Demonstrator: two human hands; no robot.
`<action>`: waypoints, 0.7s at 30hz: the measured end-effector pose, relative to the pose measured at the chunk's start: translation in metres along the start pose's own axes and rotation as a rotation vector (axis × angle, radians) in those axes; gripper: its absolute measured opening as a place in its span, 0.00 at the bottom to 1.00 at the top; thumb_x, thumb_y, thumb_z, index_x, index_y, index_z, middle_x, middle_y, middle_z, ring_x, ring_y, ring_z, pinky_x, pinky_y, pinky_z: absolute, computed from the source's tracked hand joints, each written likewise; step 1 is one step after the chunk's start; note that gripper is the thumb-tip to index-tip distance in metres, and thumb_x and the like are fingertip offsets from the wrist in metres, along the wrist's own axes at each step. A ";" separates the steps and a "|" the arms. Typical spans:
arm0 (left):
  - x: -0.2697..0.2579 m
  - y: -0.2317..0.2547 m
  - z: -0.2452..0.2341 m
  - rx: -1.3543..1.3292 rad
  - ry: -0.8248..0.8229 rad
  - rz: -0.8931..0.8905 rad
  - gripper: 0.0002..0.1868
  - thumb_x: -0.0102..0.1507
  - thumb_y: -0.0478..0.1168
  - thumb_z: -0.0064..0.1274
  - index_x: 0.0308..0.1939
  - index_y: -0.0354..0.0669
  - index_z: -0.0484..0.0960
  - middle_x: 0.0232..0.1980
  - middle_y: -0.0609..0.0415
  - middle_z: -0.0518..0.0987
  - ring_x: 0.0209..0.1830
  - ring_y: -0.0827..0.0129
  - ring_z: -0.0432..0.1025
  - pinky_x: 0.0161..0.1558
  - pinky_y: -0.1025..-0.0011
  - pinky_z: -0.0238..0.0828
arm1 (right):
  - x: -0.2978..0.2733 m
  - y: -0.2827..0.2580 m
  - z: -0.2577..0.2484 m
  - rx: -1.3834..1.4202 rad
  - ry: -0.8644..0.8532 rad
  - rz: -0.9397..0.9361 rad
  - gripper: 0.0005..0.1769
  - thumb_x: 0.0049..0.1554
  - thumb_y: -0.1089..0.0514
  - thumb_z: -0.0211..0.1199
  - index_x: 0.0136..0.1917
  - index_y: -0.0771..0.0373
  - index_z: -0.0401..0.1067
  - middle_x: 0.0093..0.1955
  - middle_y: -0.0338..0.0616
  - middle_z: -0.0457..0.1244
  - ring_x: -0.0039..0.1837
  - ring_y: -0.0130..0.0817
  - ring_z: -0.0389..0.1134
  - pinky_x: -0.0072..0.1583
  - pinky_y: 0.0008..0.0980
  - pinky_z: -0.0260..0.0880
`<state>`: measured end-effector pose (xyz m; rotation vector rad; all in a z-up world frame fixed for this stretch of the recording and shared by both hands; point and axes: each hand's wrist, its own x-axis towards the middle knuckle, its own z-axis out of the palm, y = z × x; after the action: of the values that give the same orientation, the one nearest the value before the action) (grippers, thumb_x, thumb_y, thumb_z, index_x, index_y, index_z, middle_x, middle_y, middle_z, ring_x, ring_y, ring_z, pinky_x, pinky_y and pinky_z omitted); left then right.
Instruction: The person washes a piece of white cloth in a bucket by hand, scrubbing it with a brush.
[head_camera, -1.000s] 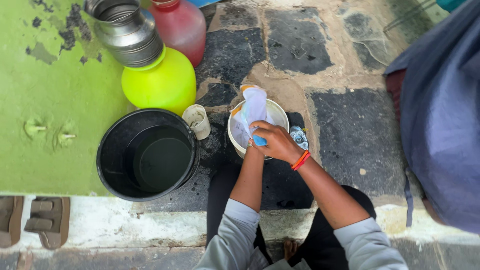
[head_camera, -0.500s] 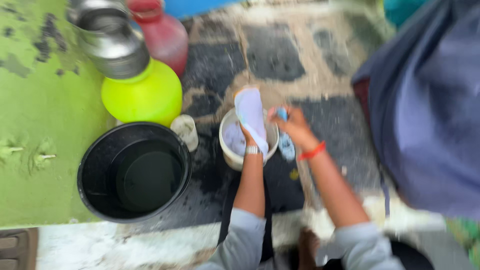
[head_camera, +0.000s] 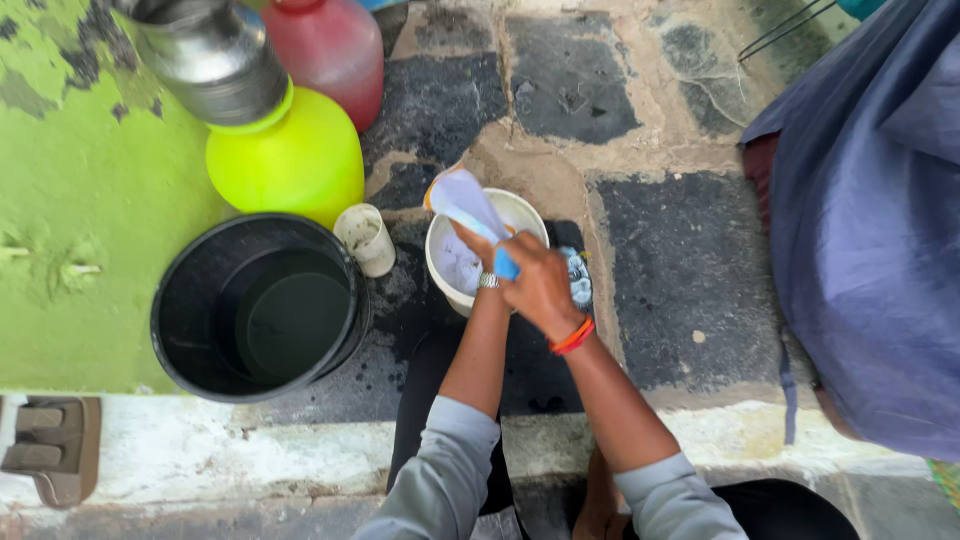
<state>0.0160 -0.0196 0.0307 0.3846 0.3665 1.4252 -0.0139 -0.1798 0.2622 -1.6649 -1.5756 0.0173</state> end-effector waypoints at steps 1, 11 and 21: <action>-0.001 0.005 0.004 -0.031 -0.038 -0.046 0.25 0.74 0.53 0.37 0.64 0.35 0.70 0.55 0.46 0.74 0.53 0.58 0.69 0.54 0.58 0.67 | -0.001 -0.006 -0.001 0.000 -0.020 -0.060 0.13 0.46 0.69 0.65 0.46 0.62 0.74 0.45 0.49 0.67 0.47 0.52 0.71 0.47 0.45 0.70; 0.003 0.018 -0.028 -0.145 -0.156 -0.267 0.26 0.73 0.56 0.39 0.64 0.38 0.70 0.55 0.48 0.74 0.54 0.60 0.69 0.56 0.59 0.67 | -0.015 0.038 0.029 0.451 0.003 -0.061 0.07 0.56 0.65 0.70 0.49 0.62 0.76 0.48 0.41 0.70 0.50 0.38 0.72 0.51 0.40 0.72; 0.016 -0.002 -0.052 -0.137 -0.198 -0.263 0.28 0.72 0.59 0.40 0.65 0.41 0.70 0.56 0.49 0.74 0.54 0.61 0.68 0.57 0.61 0.67 | 0.027 0.071 0.041 0.773 0.022 0.705 0.24 0.62 0.57 0.65 0.70 0.65 0.72 0.41 0.44 0.63 0.39 0.27 0.61 0.39 0.28 0.63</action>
<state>-0.0049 -0.0019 -0.0168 0.3485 0.1514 1.1366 0.0289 -0.1265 0.2100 -1.4625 -0.7232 0.8533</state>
